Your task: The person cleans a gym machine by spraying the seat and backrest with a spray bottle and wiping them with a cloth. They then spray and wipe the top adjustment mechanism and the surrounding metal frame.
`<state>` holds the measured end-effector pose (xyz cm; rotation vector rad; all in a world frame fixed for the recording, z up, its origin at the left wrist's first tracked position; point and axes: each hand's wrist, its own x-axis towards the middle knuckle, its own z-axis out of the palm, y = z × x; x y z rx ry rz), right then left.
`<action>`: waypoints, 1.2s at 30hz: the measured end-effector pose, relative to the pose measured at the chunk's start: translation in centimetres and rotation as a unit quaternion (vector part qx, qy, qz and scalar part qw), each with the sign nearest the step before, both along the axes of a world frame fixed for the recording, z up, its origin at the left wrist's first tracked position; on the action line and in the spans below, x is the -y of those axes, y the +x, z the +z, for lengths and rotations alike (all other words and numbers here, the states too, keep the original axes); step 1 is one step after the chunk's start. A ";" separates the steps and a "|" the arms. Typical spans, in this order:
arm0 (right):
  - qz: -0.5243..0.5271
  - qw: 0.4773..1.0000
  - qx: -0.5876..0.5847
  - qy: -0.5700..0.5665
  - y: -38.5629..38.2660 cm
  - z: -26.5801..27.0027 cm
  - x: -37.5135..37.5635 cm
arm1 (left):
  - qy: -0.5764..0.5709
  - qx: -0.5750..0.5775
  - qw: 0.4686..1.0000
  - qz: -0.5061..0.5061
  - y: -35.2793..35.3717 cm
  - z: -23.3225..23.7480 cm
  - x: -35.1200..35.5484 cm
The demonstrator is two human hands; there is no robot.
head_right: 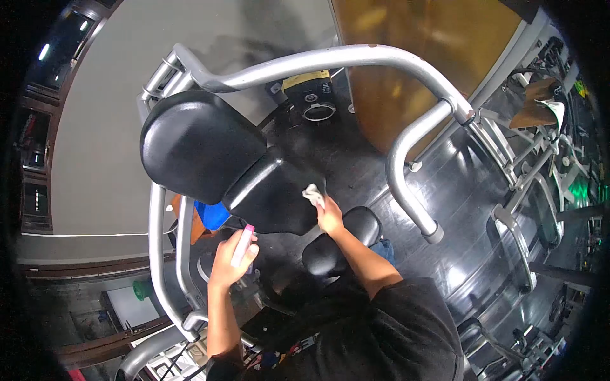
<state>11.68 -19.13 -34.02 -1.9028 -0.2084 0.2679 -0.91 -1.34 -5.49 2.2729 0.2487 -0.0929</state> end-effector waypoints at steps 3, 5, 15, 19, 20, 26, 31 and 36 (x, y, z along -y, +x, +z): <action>-0.080 0.994 -0.057 0.042 0.9 0.7 -0.1 | 0.012 -0.044 0.998 -0.044 1.7 0.2 -0.4; -0.131 0.986 -0.009 0.102 2.7 1.7 -1.5 | 0.034 -0.108 0.990 -0.089 2.7 0.6 -0.5; 0.074 0.957 0.275 0.061 7.3 7.8 -5.3 | 0.104 -0.101 0.980 -0.136 4.9 -0.5 -3.2; 0.091 0.965 0.244 -0.019 5.9 3.7 -2.9 | 0.129 -0.141 0.969 -0.156 4.7 -2.0 -4.7; 0.092 0.965 0.243 -0.021 5.9 3.2 -2.7 | 0.138 -0.146 0.967 -0.155 4.5 -2.2 -5.1; 0.012 0.972 0.205 0.111 9.1 7.0 -5.8 | 0.144 -0.138 0.969 -0.145 4.4 -2.1 -5.8; 0.015 0.957 0.243 0.158 11.1 9.5 -7.8 | 0.135 -0.140 0.971 -0.136 4.8 -2.0 -6.0; 0.002 0.953 0.302 -0.017 10.2 3.2 -2.8 | 0.144 -0.126 0.972 -0.136 4.6 -2.4 -6.4</action>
